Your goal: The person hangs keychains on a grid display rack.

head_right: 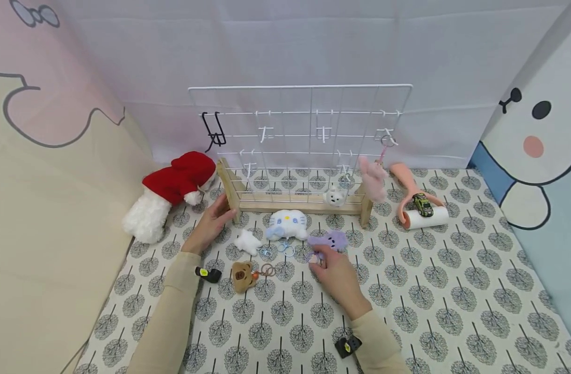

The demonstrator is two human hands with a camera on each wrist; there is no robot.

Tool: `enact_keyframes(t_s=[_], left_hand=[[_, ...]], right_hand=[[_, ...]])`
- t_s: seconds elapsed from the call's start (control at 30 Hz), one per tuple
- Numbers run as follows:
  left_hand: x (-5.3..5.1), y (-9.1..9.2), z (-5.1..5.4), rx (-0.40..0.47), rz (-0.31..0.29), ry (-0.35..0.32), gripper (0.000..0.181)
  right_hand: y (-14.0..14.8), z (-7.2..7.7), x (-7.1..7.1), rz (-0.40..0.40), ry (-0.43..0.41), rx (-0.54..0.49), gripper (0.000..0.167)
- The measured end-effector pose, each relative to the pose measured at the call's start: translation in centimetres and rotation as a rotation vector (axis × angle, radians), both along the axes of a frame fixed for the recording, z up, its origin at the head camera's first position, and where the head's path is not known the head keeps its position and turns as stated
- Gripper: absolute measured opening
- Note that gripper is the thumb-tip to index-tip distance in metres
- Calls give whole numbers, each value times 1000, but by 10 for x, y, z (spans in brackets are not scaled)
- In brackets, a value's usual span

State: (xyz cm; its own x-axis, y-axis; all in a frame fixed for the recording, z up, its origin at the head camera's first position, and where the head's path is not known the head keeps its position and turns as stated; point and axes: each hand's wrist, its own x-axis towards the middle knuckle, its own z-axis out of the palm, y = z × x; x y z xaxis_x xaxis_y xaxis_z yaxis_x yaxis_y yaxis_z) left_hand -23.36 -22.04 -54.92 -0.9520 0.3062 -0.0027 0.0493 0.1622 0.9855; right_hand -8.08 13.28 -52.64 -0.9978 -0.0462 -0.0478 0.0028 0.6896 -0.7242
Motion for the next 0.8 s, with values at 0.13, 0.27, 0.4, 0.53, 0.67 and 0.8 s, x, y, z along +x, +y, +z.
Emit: enact_keyframes(t_s=[0.13,0.27,0.4,0.53,0.67,0.8], left_hand=[[1,1,0,-2,-6,2,69],[3,1,2,-11,-8,12,69],[3,2,3,-11,-9,16,69],[3,2,3,-15,-11,7,68],[4,1,3,-24,-7,1,68],[3,0,3,-23,3,1,68]], right_hand=[[-1,-1,-1,28,0,66,46],[-1,-2,-2,30,9,90,44],[0,-2,-3,32,10,83,43],[1,-3,1,23,33,64,42],[1,-5,8,-11,74,45,38],[-1,-7,12,-42,86,32,33]])
